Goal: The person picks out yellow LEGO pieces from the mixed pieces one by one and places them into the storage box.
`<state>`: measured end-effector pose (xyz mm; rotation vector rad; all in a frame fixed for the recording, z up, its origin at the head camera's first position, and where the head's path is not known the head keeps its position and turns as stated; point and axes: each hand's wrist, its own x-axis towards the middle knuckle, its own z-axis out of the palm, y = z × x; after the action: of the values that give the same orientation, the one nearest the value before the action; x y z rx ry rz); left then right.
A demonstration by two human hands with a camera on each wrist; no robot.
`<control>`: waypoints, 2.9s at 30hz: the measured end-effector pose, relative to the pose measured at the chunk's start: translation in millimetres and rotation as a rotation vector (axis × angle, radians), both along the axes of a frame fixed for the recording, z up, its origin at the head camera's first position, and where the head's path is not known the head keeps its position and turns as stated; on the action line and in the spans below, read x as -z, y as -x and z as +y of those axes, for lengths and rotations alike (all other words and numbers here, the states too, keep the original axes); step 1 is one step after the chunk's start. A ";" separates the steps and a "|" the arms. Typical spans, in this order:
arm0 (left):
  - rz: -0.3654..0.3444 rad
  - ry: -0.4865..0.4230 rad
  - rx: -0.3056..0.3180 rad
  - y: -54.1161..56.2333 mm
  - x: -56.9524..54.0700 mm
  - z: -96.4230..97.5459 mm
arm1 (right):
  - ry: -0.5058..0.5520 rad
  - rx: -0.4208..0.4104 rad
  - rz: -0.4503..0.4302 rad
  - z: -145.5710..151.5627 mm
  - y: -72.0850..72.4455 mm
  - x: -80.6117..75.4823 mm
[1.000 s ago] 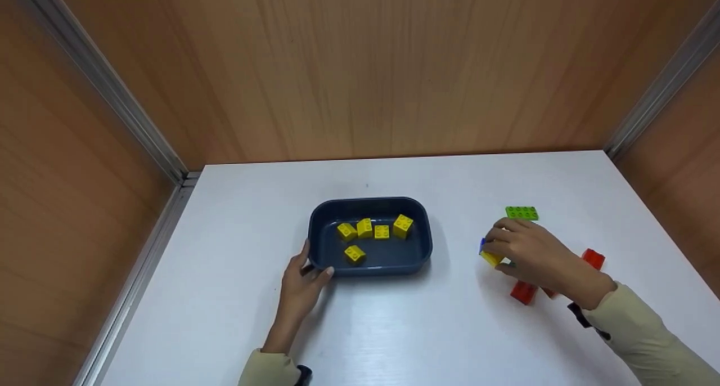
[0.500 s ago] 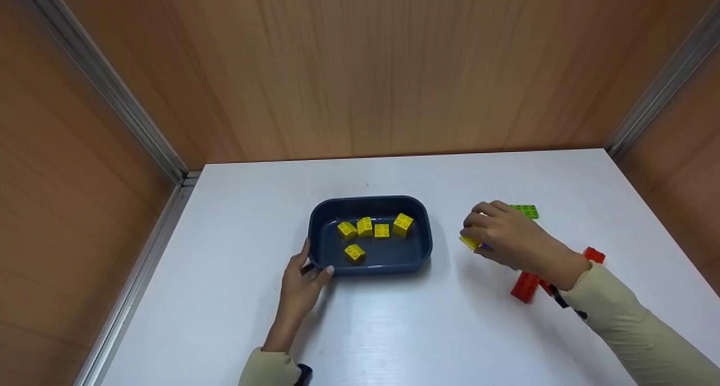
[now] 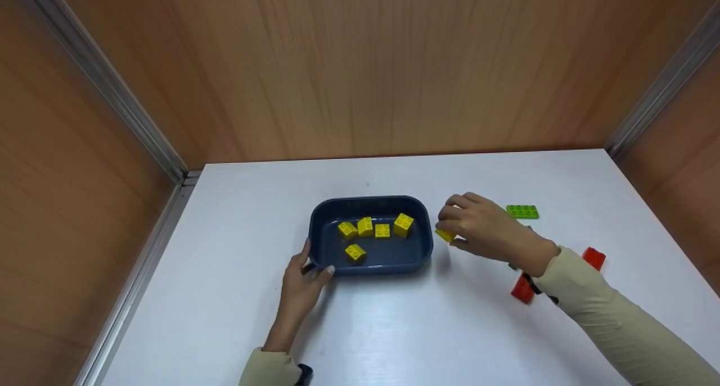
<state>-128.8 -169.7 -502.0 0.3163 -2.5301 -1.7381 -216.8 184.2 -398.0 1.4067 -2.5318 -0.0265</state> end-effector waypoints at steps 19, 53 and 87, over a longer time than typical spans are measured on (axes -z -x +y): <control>0.012 -0.016 0.004 0.8 1.6 -1.3 | -0.094 -0.083 0.070 -41.8 12.0 2.7; 0.013 -0.007 0.008 0.6 2.2 -1.5 | -0.248 -0.154 0.040 -99.8 30.7 11.0; 0.001 0.000 0.003 -1.5 1.5 2.4 | -0.489 -0.011 -0.200 -147.4 39.0 27.1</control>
<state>-127.3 -167.4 -503.5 0.3111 -2.5307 -1.7393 -255.8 36.8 -425.1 1.6624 -2.8059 -0.5655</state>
